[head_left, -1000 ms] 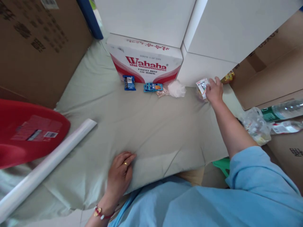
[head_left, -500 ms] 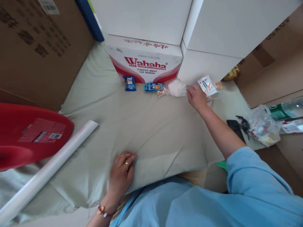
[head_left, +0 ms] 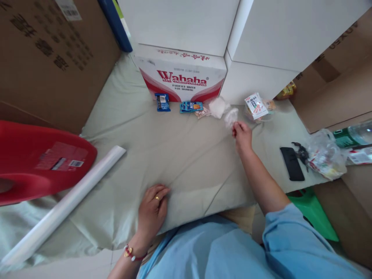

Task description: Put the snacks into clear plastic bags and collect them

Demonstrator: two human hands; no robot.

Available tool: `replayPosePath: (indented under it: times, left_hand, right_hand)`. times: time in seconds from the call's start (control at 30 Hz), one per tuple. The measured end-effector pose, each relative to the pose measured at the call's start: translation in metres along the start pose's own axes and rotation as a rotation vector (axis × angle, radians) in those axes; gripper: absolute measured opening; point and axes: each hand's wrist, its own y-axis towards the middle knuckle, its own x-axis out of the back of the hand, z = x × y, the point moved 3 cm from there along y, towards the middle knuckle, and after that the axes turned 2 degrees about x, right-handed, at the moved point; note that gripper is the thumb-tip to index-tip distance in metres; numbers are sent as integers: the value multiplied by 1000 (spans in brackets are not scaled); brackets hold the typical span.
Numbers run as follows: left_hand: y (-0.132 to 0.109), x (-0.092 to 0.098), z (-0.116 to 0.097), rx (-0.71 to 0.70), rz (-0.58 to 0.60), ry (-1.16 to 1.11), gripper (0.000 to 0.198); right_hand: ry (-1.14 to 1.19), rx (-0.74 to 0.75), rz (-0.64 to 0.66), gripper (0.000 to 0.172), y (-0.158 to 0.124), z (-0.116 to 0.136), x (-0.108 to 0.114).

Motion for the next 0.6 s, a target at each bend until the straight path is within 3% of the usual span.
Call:
replayPosePath:
  times: [0.13,0.23,0.3,0.37,0.47,0.6]
  left_hand:
    - [9,-4,-20,252,43,-313,23]
    - [23,-23,-49,493,172,-819,41]
    - [33,-40,-68,620,274,-1155,60]
    - [42,-53,-81,663,349,-1302,71]
    - [51,-62,-87,649,365,-1247,75]
    - [51,-63,-82,654,336,-1118,57]
  right_hand:
    - [622,-357,273,23,-107,8,-1]
    - [760,-522,466,23,-174,15,-14]
    - [725,-593,542,28,-203,16,-25]
    - [600,-600,540,29,-217,14,-35]
    - [318,-449,497,26,-217,8,-39]
    - [118,-288,643,32,-212,5,-36]
